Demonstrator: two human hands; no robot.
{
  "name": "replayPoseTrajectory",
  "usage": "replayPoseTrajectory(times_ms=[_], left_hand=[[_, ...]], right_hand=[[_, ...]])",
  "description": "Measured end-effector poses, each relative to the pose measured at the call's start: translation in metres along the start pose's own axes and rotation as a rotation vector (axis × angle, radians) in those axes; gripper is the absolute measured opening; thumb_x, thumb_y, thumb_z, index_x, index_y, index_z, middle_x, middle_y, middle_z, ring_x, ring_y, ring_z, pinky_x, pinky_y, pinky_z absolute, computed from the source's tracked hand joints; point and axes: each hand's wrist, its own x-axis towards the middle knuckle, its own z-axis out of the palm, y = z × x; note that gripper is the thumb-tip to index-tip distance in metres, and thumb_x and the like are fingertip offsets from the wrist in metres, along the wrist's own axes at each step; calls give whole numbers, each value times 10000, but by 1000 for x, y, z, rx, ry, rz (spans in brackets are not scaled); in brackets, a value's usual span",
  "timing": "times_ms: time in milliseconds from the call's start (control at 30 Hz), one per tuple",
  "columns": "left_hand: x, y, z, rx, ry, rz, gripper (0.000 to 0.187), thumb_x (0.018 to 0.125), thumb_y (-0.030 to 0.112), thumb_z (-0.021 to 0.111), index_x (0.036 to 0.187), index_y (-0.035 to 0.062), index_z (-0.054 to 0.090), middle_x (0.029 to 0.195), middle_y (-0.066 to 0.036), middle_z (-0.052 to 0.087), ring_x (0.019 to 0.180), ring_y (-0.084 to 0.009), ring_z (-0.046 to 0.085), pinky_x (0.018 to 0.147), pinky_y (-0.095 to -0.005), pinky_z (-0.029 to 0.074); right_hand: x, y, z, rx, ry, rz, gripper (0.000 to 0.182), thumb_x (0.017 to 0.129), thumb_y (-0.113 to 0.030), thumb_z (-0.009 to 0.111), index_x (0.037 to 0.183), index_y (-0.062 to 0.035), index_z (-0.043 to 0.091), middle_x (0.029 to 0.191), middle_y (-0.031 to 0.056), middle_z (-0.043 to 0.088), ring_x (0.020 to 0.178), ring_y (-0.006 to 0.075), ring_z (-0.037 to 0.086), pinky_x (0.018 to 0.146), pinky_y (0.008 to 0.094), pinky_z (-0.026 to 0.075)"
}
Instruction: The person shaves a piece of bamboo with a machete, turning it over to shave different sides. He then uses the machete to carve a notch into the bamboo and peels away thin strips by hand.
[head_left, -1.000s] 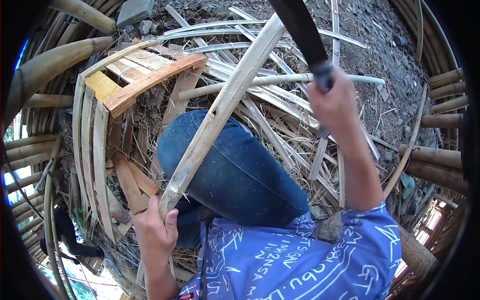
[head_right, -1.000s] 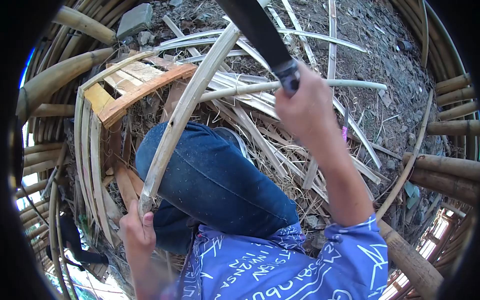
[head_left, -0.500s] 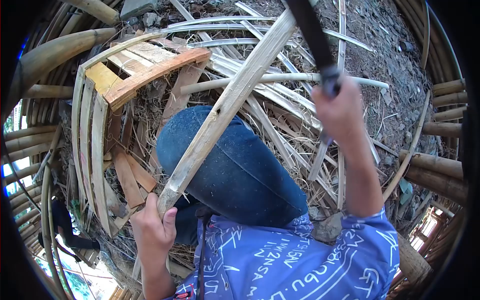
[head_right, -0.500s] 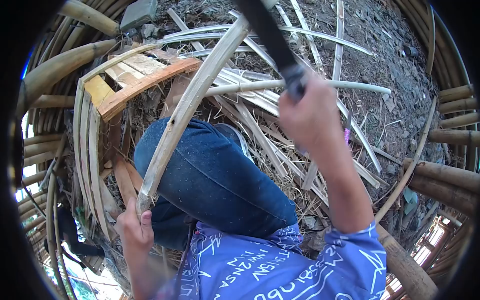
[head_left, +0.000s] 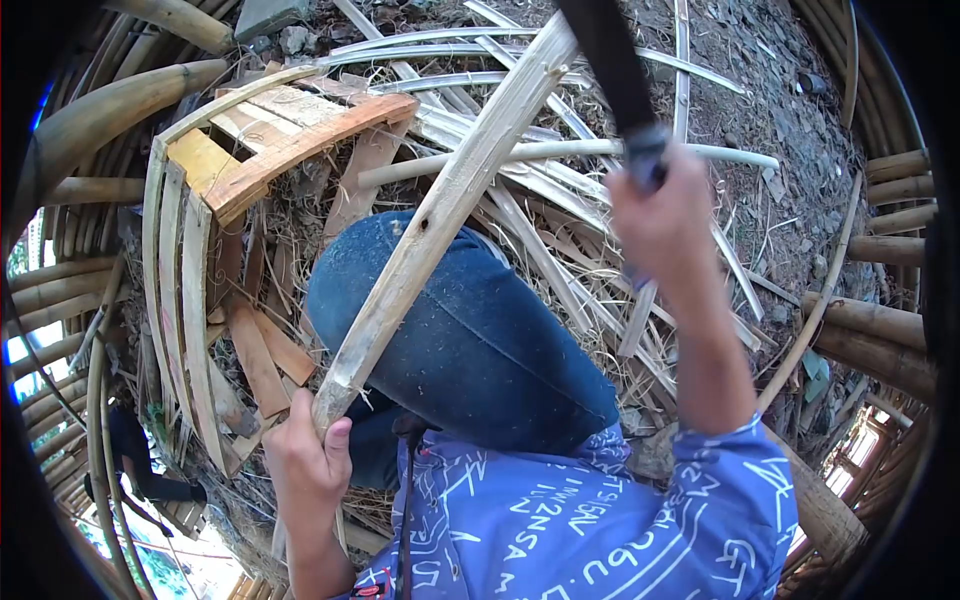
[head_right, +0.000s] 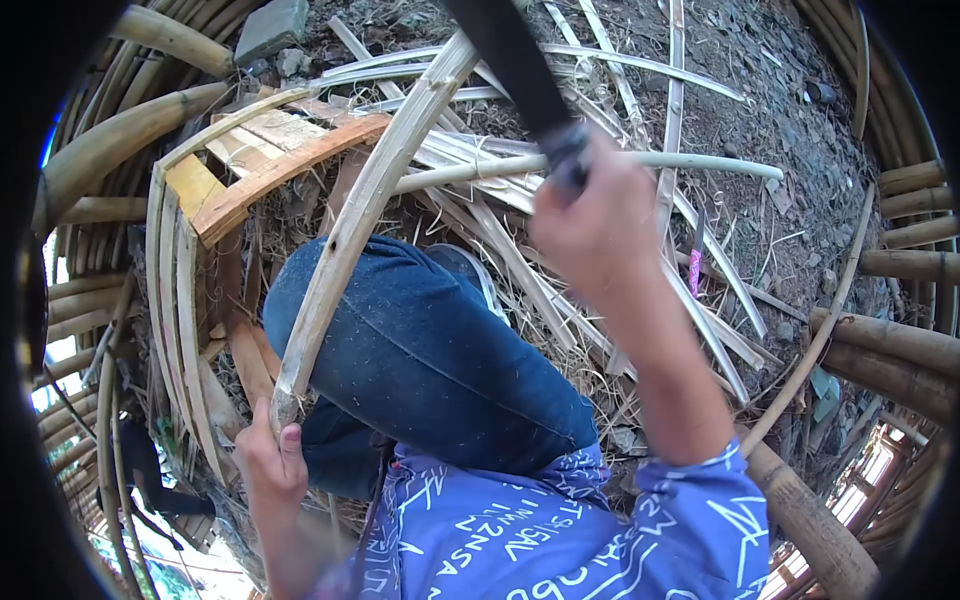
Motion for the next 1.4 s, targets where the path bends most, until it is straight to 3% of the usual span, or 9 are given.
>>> replayPoseTrajectory(times_ms=[400,533,633,800,1000,1067,1133,1200,1400], left_hand=[[-6,-3,-1,-8,20,-18,528,933,476,473,883,-49,505,542,-220,477,536,-443,528,474,-452,380],[-3,4,-3,-14,-3,-26,536,935,479,470,895,-54,510,536,-214,477,523,-441,521,471,-448,382],[0,-2,-2,-23,-1,-8,528,936,473,473,895,-53,508,539,-212,484,522,-441,522,468,-446,385],[-7,0,-5,8,-47,-28,484,935,435,497,893,-47,505,553,-216,502,546,-446,541,473,-451,402],[-10,-2,-4,-58,-84,-80,449,929,402,522,891,-46,511,562,-225,510,556,-436,561,479,-450,418],[-5,3,-7,-40,-85,-61,434,925,388,535,892,-45,513,564,-222,513,554,-432,563,477,-446,419],[-9,8,-6,-29,-73,-63,420,921,374,548,894,-44,515,565,-219,516,552,-429,565,475,-443,421],[-7,12,-3,-46,-17,-52,388,911,341,575,887,-41,515,564,-210,519,548,-419,568,472,-438,423],[-9,8,-6,-22,19,-23,363,894,333,603,817,-6,500,560,-189,527,532,-396,572,462,-422,422]], right_hand=[[-10,2,2,74,-193,-95,265,702,-17,527,956,30,586,649,216,592,600,362,613,603,406,470],[-15,5,17,34,5,-107,162,716,-13,545,874,2,578,632,213,591,598,386,611,558,433,473],[-41,-15,14,19,-384,-273,198,697,-35,574,891,5,572,696,245,606,712,430,626,641,472,485],[-8,-17,6,78,-86,86,218,726,-32,545,935,28,570,631,226,569,596,412,589,605,470,463],[-33,-9,18,83,-129,-127,220,720,-22,538,926,52,545,677,261,576,666,452,593,620,473,464],[-15,-2,16,22,-38,-143,142,767,-39,539,886,39,551,603,108,508,516,162,485,521,325,401],[-15,-13,20,72,-60,-73,119,769,-50,543,861,26,545,601,105,505,520,163,472,524,325,397],[-28,-22,28,142,-79,-28,241,722,-21,538,952,42,569,667,239,576,655,420,599,607,424,469],[-26,-6,16,51,-83,-215,255,690,-7,552,945,8,561,669,250,574,667,427,595,605,446,460]])
